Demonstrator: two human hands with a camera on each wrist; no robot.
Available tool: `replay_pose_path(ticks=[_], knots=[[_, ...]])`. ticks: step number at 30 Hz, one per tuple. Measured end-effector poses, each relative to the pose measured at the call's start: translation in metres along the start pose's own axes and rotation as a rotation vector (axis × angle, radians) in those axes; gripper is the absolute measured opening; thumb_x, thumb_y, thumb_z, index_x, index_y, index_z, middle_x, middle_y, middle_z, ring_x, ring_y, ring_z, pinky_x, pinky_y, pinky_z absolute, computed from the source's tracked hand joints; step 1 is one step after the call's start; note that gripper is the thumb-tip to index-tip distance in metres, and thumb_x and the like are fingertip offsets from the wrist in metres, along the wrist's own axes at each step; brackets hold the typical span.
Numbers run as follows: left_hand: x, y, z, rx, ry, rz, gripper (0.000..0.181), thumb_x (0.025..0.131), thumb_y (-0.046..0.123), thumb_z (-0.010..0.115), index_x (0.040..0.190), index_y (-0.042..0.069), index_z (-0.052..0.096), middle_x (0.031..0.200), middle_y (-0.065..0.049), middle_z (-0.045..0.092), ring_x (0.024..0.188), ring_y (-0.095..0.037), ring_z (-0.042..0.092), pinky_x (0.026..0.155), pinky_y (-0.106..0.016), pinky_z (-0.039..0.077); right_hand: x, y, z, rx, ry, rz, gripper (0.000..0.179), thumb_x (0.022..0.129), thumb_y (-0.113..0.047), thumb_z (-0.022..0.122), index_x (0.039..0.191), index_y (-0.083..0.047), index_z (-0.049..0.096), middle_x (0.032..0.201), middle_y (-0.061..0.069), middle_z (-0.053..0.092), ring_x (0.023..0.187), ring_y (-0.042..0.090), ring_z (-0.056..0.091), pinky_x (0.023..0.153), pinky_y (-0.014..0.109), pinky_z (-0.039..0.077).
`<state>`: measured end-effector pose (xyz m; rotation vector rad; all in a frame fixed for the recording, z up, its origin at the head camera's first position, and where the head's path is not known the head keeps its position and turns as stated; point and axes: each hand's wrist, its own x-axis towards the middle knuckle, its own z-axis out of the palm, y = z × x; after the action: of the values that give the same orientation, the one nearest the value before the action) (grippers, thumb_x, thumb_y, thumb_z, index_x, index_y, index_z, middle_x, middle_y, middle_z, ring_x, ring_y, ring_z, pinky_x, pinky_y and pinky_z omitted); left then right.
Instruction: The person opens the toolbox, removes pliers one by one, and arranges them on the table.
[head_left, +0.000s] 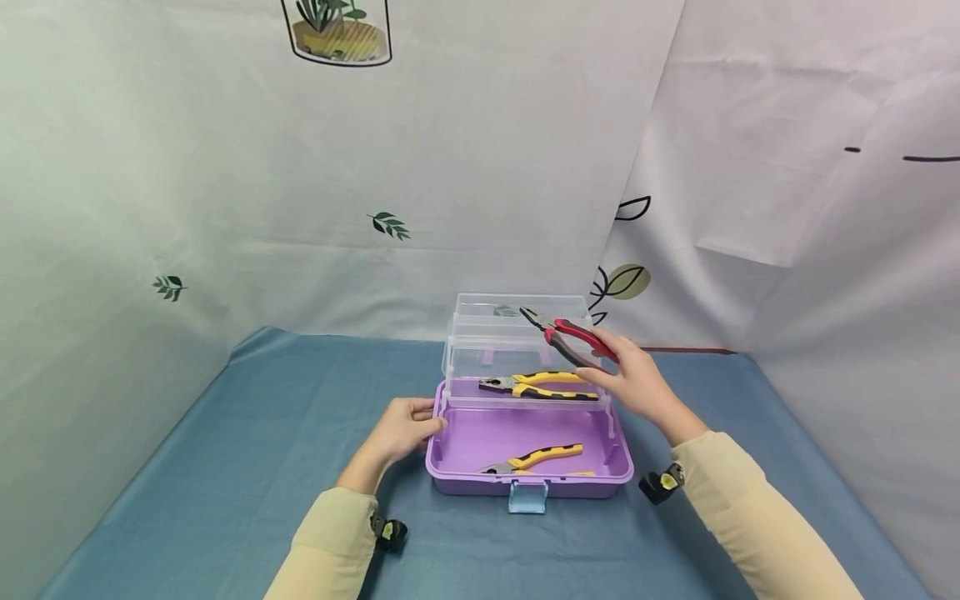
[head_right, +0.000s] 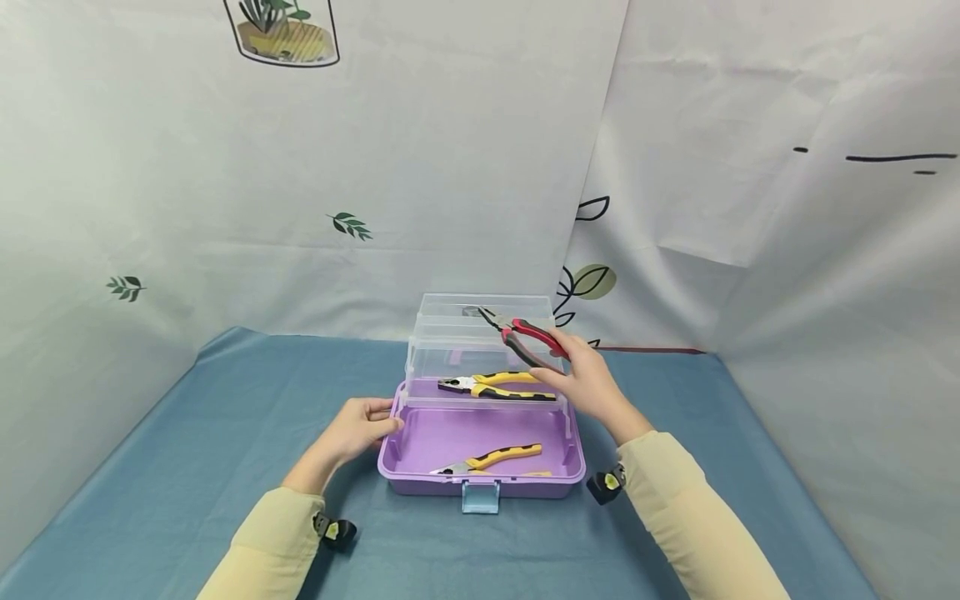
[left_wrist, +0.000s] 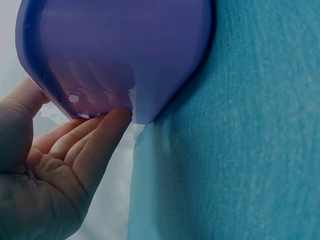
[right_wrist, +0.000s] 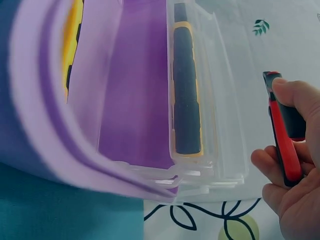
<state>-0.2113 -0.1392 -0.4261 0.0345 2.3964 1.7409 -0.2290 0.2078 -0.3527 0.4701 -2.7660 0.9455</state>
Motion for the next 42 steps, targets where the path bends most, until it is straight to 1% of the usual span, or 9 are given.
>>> replay_pose_path(ticks=[3,10,13,16,18,20,23,37,42], knots=[[-0.001,0.000,0.000,0.004,0.000,0.000,0.049,0.083,0.005,0.066,0.127,-0.011,0.052,0.116,-0.027,0.063,0.095,-0.031,0.069,0.069,-0.036,0.060,-0.005,0.001,0.000,-0.005,0.021,-0.002,0.076,0.084,-0.040,0.069,0.144,-0.006,0.038,0.140,0.021,0.045,0.121,0.038,0.049,0.092,0.058,0.047],[-0.002,0.001,-0.001,0.016,-0.003,0.004,0.048,0.084,0.005,0.066,0.127,-0.011,0.052,0.116,-0.027,0.063,0.094,-0.031,0.069,0.067,-0.036,0.060,-0.016,0.001,0.000,-0.019,0.056,0.059,0.073,0.085,-0.038,0.069,0.144,-0.009,0.038,0.128,0.020,0.052,0.109,0.035,0.052,0.081,0.049,0.050],[0.000,-0.002,0.000,0.018,0.001,0.000,0.048,0.084,0.005,0.066,0.127,-0.011,0.052,0.116,-0.027,0.063,0.095,-0.031,0.069,0.068,-0.036,0.060,-0.021,0.003,0.001,-0.015,0.062,0.089,0.075,0.085,-0.041,0.068,0.145,-0.009,0.037,0.132,0.022,0.050,0.112,0.037,0.051,0.085,0.053,0.049],[0.001,-0.004,0.000,0.017,0.004,-0.005,0.049,0.084,0.004,0.065,0.128,-0.012,0.051,0.117,-0.028,0.062,0.096,-0.033,0.068,0.069,-0.037,0.060,-0.025,0.006,0.003,-0.017,0.070,0.108,0.076,0.085,-0.044,0.067,0.145,-0.008,0.037,0.135,0.023,0.048,0.111,0.037,0.052,0.082,0.050,0.050],[0.001,-0.004,0.000,0.018,0.006,-0.007,0.049,0.084,0.004,0.065,0.128,-0.012,0.051,0.118,-0.028,0.062,0.096,-0.033,0.068,0.069,-0.037,0.060,-0.027,0.007,0.004,-0.014,0.078,0.120,0.076,0.084,-0.043,0.069,0.144,-0.007,0.038,0.133,0.023,0.049,0.098,0.035,0.055,0.072,0.042,0.049],[0.001,-0.004,0.000,0.017,0.008,-0.008,0.049,0.083,0.005,0.066,0.128,-0.011,0.052,0.117,-0.028,0.062,0.095,-0.032,0.069,0.068,-0.036,0.060,-0.029,0.008,0.005,-0.013,0.086,0.130,0.076,0.083,-0.043,0.069,0.143,-0.007,0.040,0.130,0.023,0.051,0.085,0.030,0.053,0.064,0.034,0.044],[0.000,-0.002,-0.001,0.018,0.008,-0.005,0.049,0.083,0.006,0.066,0.127,-0.010,0.052,0.116,-0.027,0.063,0.093,-0.029,0.069,0.066,-0.034,0.059,-0.031,0.010,0.007,-0.002,0.095,0.139,0.074,0.083,-0.042,0.070,0.142,-0.007,0.041,0.126,0.022,0.053,0.072,0.024,0.048,0.057,0.028,0.040],[0.000,-0.001,0.000,0.000,0.004,0.009,0.049,0.082,0.004,0.066,0.126,-0.011,0.053,0.114,-0.027,0.064,0.091,-0.029,0.070,0.066,-0.034,0.060,-0.044,0.020,0.009,0.011,0.165,0.198,0.071,0.083,-0.040,0.071,0.139,-0.006,0.043,0.114,0.020,0.056,0.065,0.020,0.040,0.052,0.026,0.036],[-0.002,0.001,0.000,-0.002,0.005,0.005,0.049,0.082,0.004,0.066,0.126,-0.012,0.052,0.114,-0.028,0.063,0.091,-0.031,0.070,0.067,-0.035,0.060,-0.048,0.024,0.010,0.016,0.185,0.217,0.072,0.082,-0.043,0.071,0.139,-0.007,0.044,0.115,0.019,0.056,0.063,0.018,0.040,0.051,0.024,0.036]])
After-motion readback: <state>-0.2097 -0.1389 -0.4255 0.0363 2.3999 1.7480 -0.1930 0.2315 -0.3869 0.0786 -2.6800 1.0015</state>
